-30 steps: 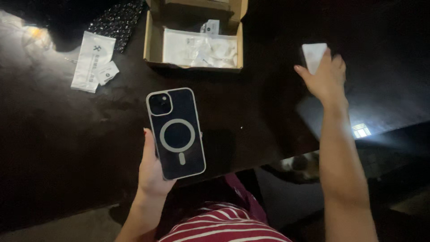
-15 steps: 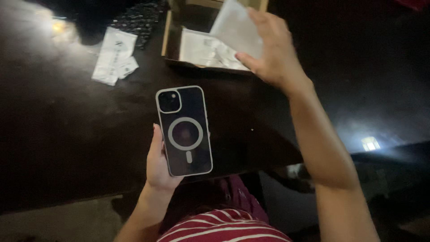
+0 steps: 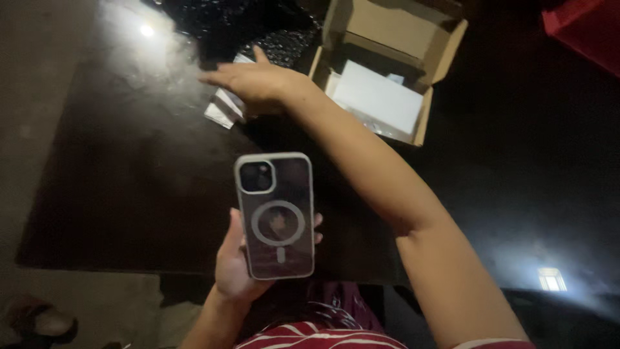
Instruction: The person removes protective films from a transparent phone case, aligns it with a smartphone, and snaps it into place. They then inspect the fit and handle the phone with the case installed.
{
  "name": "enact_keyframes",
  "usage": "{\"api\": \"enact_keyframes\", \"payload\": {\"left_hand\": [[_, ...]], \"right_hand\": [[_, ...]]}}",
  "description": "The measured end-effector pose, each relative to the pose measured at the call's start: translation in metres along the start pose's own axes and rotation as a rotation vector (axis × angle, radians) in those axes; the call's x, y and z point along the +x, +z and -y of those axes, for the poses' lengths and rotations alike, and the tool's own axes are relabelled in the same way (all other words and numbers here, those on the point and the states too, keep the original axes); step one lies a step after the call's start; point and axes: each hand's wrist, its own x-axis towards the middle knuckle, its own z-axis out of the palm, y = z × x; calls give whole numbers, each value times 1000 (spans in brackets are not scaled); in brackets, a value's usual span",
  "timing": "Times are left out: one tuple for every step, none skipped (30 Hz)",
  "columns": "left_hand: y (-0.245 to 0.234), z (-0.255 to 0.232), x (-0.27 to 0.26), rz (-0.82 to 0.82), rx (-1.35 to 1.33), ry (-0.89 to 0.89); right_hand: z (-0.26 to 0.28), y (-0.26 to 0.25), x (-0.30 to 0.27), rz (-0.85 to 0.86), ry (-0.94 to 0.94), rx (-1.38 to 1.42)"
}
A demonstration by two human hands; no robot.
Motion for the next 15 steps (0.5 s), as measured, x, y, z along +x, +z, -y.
{"api": "enact_keyframes", "payload": {"left_hand": [[-2, 0, 0, 51, 31, -11], [-4, 1, 0, 103, 62, -21], [-6, 1, 0, 57, 76, -27], [-7, 4, 1, 11, 89, -32], [-7, 5, 1, -34, 104, -42], [-7, 7, 1, -25, 78, -63], [-7, 9, 3, -12, 50, -86], [-6, 11, 5, 1, 22, -109], [-5, 14, 6, -7, 39, -122], [-4, 17, 8, -15, 55, -135], [-5, 21, 10, -19, 73, -147], [-5, 25, 12, 5, 97, -153], [-4, 29, 14, 30, 121, -162], [-3, 33, 16, 55, 146, -170], [-2, 37, 19, 52, 141, -185]], "right_hand": [[1, -2, 2, 8, 10, -2], [2, -4, 0, 16, 20, -4], [3, -7, -5, 23, 36, -5], [6, -8, -11, 40, 50, -6], [8, -9, -18, 55, 68, -5], [11, -9, -27, 70, 85, -4], [12, -11, -36, 12, 72, 36], [13, -12, -47, -45, 59, 76], [12, -13, -60, -100, 48, 123], [7, -15, -75, -132, 49, 206], [-1, -18, -90, -167, 49, 285], [-11, -22, -107, -203, 49, 363], [-25, -28, -124, -276, 4, 457], [-41, -35, -141, -350, -43, 549], [-58, -41, -155, -381, 125, 438]]}}
